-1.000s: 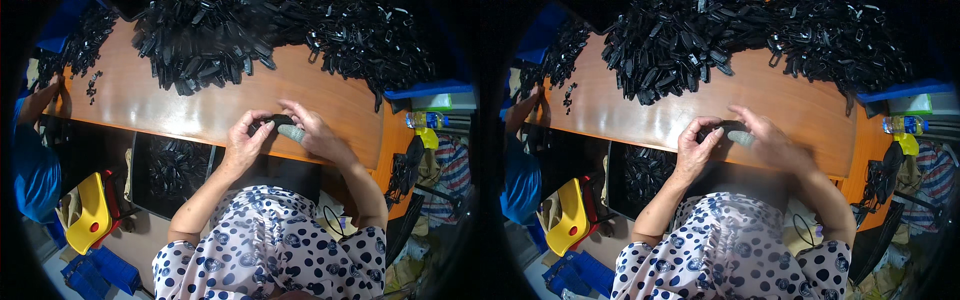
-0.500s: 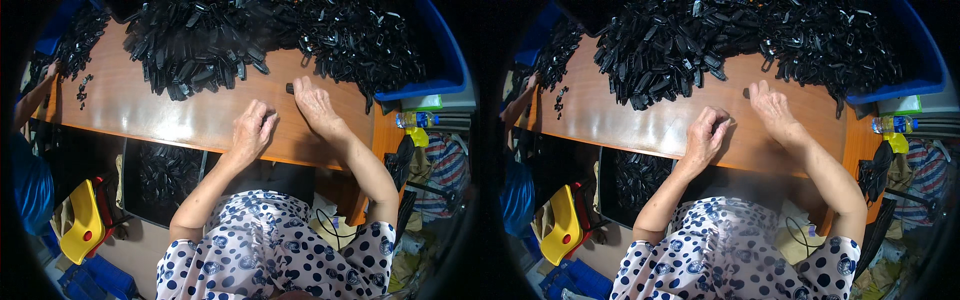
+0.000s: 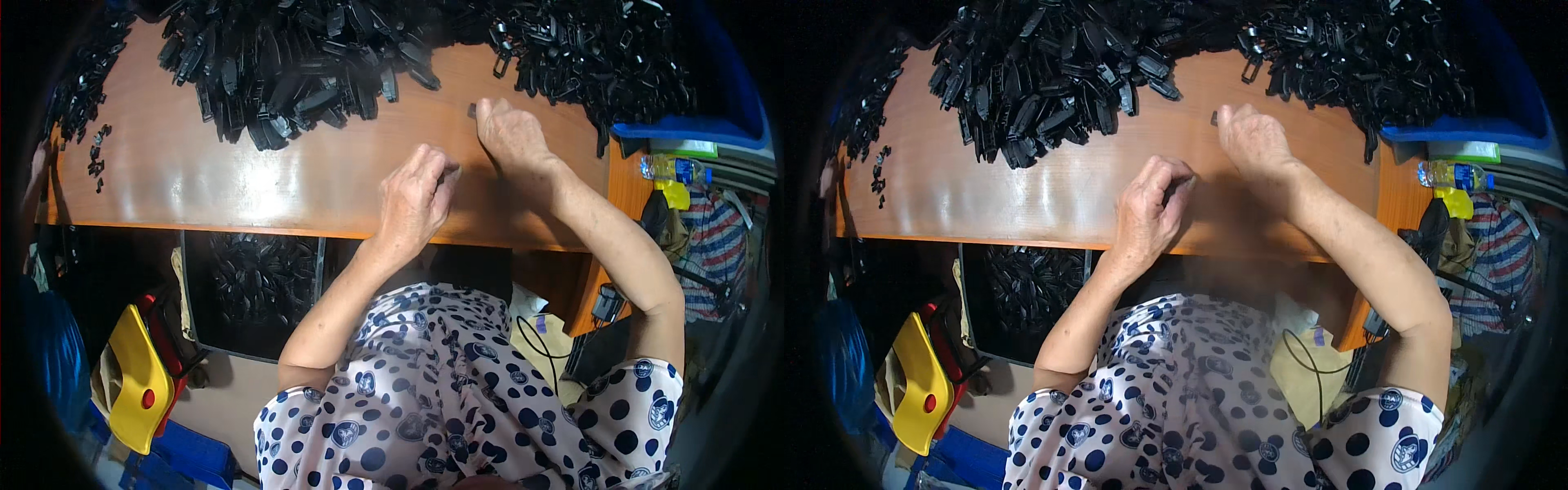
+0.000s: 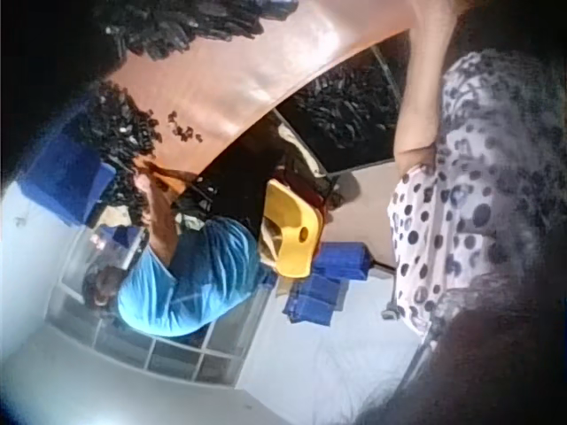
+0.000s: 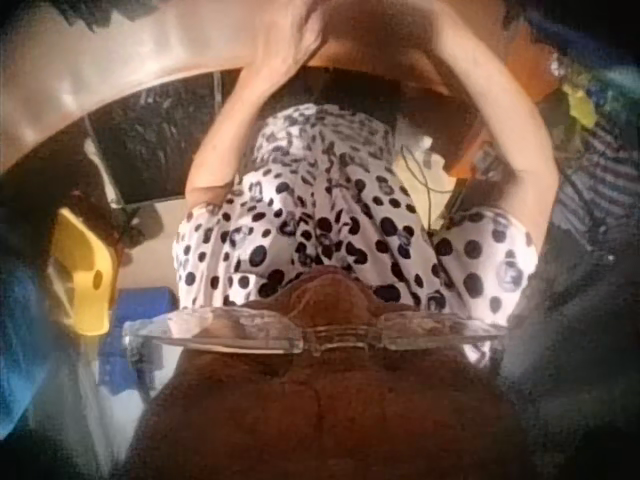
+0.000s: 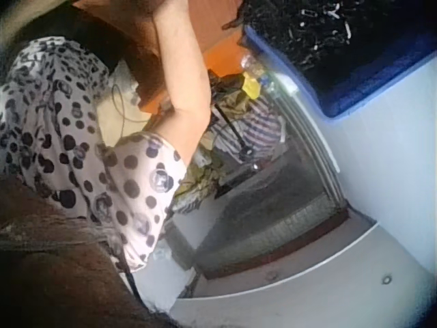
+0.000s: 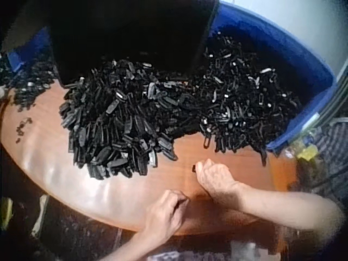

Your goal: The person repeatedly picks up plastic components from the table and container, fits the parts together by hand, and places the assembled pieces into a container.

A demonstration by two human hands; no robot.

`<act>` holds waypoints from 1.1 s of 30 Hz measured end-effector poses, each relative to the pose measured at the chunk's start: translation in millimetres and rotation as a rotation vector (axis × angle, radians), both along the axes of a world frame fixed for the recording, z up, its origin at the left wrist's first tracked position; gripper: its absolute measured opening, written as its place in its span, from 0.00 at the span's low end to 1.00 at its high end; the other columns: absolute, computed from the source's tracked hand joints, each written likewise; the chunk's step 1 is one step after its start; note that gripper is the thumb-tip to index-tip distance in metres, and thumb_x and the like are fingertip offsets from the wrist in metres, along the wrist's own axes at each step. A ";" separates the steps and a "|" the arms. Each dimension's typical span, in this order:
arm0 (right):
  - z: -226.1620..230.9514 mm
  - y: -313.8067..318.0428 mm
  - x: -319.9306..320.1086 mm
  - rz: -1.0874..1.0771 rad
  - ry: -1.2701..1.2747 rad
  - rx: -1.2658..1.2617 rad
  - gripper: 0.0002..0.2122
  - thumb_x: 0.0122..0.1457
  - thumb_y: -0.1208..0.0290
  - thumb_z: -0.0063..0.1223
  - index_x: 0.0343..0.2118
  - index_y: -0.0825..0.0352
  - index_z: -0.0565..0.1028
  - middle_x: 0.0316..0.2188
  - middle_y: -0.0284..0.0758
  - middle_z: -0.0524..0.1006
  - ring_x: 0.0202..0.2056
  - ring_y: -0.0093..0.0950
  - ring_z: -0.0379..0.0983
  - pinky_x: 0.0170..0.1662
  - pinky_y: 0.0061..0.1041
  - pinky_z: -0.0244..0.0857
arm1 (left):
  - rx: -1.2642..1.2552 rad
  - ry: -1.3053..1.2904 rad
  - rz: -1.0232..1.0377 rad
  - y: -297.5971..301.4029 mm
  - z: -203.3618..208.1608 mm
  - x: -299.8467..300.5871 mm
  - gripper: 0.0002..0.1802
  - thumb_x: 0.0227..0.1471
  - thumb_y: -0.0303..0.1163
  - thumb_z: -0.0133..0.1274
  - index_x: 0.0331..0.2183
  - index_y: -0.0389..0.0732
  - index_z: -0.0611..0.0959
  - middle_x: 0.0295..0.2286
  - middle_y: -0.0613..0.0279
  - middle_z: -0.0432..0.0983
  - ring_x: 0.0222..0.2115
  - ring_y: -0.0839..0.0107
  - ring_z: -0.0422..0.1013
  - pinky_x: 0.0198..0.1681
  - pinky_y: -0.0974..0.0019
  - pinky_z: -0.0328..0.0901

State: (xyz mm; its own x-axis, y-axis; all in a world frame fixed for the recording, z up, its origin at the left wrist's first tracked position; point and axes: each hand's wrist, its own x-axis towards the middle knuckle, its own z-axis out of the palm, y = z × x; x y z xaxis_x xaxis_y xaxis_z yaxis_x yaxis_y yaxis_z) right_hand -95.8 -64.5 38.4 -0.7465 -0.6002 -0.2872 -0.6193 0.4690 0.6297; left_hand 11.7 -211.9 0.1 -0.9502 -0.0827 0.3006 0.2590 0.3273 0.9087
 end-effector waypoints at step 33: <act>14.1 -9.0 -26.6 -0.064 -0.135 0.068 0.11 0.48 0.75 0.55 0.34 0.68 0.66 0.25 0.36 0.78 0.28 0.28 0.79 0.26 0.24 0.69 | 0.073 -0.009 0.025 -6.4 2.4 3.6 0.04 0.47 0.25 0.55 0.28 0.38 0.76 0.25 0.56 0.73 0.24 0.60 0.72 0.26 0.63 0.65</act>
State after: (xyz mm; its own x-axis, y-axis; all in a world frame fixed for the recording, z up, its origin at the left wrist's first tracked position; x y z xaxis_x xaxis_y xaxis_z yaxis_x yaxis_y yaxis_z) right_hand -122.4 -73.5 52.4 -0.7347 -0.5279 -0.4261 -0.6705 0.4694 0.5745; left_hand 15.3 -218.3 2.5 -0.9501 -0.1278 0.2847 0.2436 0.2664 0.9326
